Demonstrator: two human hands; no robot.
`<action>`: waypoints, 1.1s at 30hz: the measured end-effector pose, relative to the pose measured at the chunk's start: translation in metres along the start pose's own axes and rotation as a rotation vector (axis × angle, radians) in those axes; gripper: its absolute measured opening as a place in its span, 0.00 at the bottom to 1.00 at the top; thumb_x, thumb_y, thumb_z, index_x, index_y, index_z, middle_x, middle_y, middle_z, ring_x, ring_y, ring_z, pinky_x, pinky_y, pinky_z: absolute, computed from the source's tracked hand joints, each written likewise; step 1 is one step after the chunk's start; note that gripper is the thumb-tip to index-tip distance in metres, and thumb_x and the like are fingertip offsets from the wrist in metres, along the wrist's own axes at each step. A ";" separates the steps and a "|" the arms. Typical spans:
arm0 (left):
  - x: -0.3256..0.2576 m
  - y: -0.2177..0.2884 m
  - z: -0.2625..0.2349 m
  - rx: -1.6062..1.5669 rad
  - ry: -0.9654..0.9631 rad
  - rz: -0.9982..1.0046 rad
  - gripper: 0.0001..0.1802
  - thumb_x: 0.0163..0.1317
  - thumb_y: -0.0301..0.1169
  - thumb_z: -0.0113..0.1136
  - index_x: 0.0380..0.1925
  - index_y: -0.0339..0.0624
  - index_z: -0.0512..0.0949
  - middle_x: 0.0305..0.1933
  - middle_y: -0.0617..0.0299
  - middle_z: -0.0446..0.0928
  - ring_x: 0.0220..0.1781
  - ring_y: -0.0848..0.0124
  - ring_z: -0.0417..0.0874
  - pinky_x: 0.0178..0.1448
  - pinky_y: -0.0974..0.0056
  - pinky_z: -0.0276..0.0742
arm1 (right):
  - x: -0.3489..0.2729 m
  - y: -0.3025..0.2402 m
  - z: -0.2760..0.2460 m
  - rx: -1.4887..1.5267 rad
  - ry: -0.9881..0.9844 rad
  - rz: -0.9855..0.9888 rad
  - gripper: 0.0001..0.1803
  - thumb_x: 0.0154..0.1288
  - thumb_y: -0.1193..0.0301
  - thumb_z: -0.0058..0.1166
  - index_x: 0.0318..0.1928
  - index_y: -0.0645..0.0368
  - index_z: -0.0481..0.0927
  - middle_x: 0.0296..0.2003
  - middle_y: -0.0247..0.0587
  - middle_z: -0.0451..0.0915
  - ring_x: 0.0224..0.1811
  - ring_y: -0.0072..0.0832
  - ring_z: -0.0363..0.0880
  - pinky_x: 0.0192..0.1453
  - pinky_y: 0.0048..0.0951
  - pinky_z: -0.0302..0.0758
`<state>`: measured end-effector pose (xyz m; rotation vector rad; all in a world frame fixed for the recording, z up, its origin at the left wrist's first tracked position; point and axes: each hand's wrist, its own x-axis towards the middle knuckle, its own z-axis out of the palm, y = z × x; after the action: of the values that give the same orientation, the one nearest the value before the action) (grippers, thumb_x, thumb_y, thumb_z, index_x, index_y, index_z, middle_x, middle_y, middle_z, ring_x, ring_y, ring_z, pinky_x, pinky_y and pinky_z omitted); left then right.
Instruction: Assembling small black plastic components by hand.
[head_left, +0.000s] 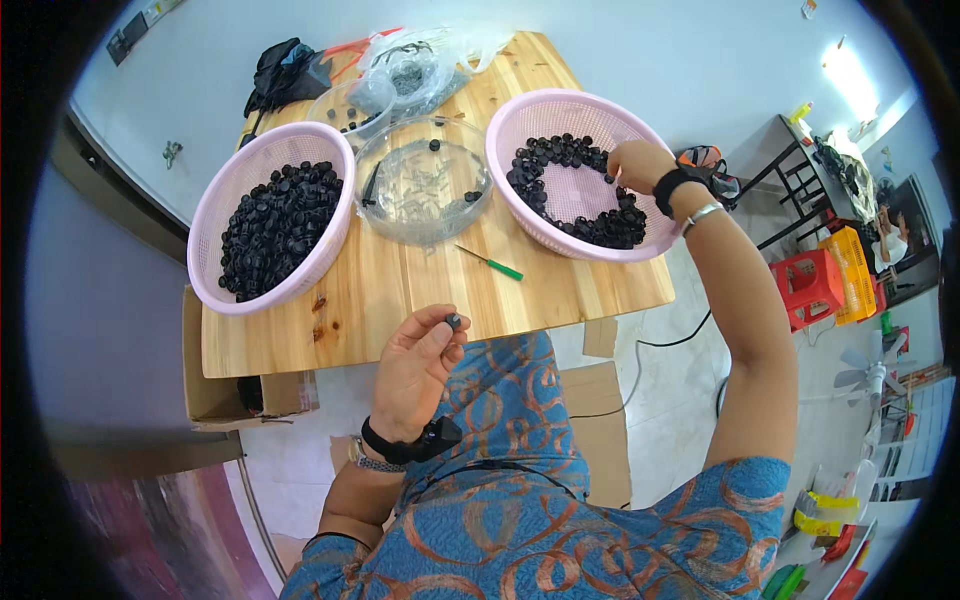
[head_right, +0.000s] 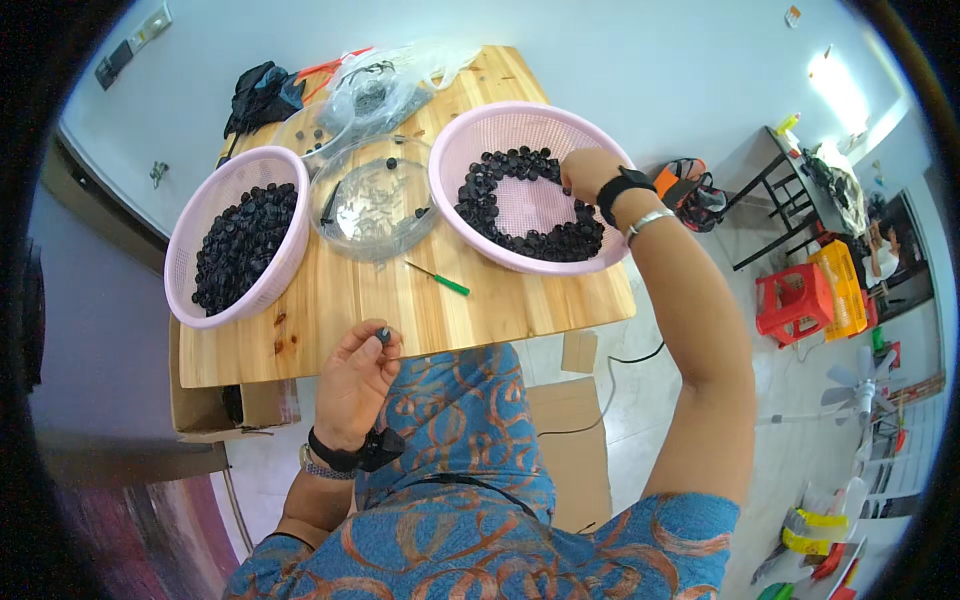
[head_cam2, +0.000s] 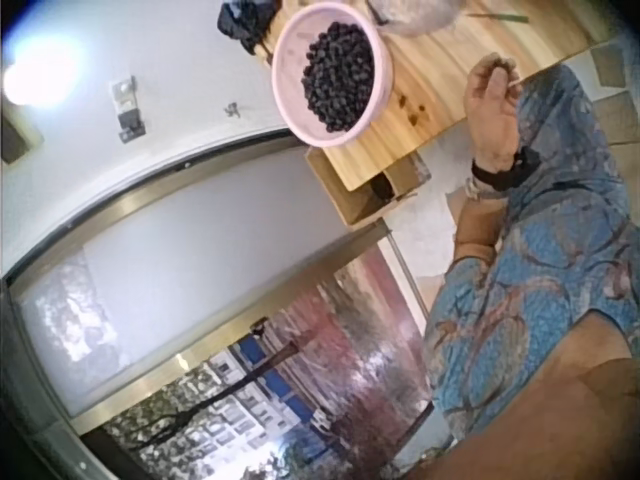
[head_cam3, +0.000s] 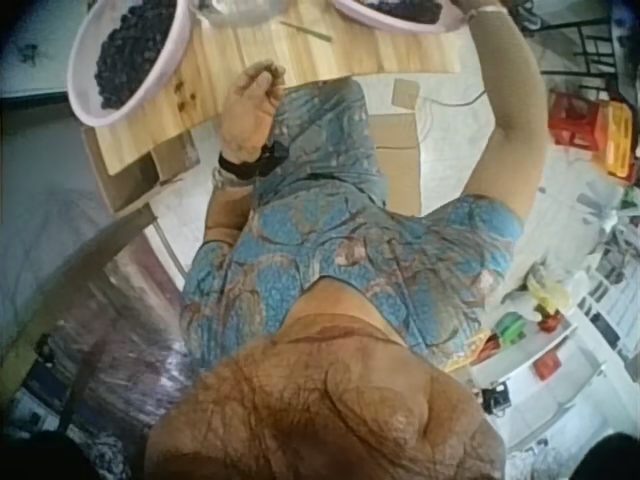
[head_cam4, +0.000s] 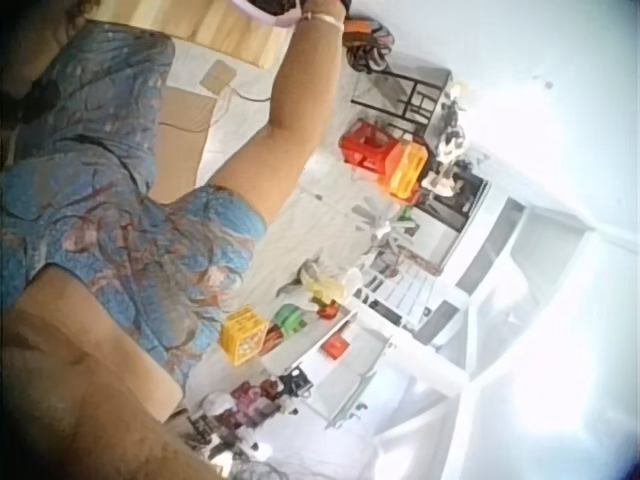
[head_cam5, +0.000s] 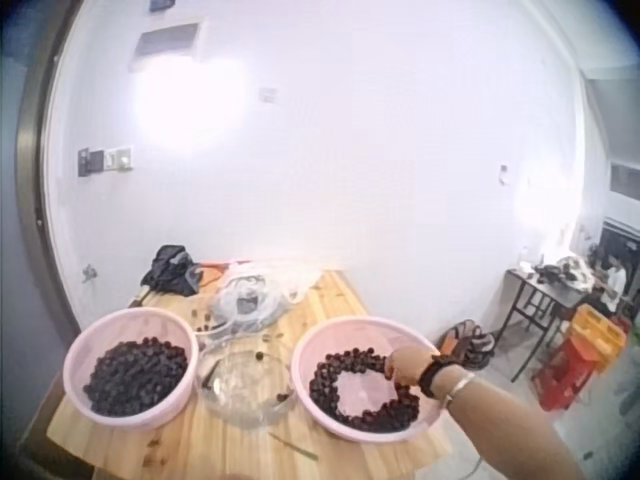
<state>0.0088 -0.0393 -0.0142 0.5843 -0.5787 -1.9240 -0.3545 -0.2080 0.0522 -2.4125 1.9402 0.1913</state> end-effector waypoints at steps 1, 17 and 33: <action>0.001 -0.001 0.002 0.009 0.008 -0.019 0.11 0.61 0.24 0.51 0.45 0.36 0.72 0.41 0.58 0.76 0.40 0.75 0.77 0.44 0.73 0.74 | 0.006 0.003 0.004 -0.037 -0.050 0.088 0.08 0.48 0.74 0.53 0.30 0.60 0.80 0.30 0.47 0.79 0.35 0.41 0.78 0.40 0.37 0.73; -0.006 0.006 0.008 0.056 0.096 0.048 0.13 0.63 0.24 0.48 0.47 0.37 0.69 0.42 0.57 0.73 0.38 0.74 0.74 0.38 0.73 0.72 | -0.028 -0.080 -0.039 0.793 0.101 -0.258 0.13 0.54 0.69 0.54 0.38 0.62 0.79 0.30 0.43 0.81 0.31 0.31 0.78 0.36 0.29 0.73; -0.049 -0.003 0.004 -0.145 0.100 0.233 0.13 0.63 0.30 0.51 0.48 0.42 0.71 0.43 0.65 0.75 0.43 0.75 0.76 0.44 0.73 0.73 | -0.130 -0.275 0.039 1.210 0.540 -0.403 0.12 0.55 0.80 0.54 0.42 0.61 0.79 0.30 0.39 0.71 0.33 0.29 0.71 0.35 0.24 0.68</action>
<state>0.0225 0.0071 -0.0056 0.4949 -0.4199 -1.6905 -0.1160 -0.0178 0.0164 -1.9040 0.9963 -1.3208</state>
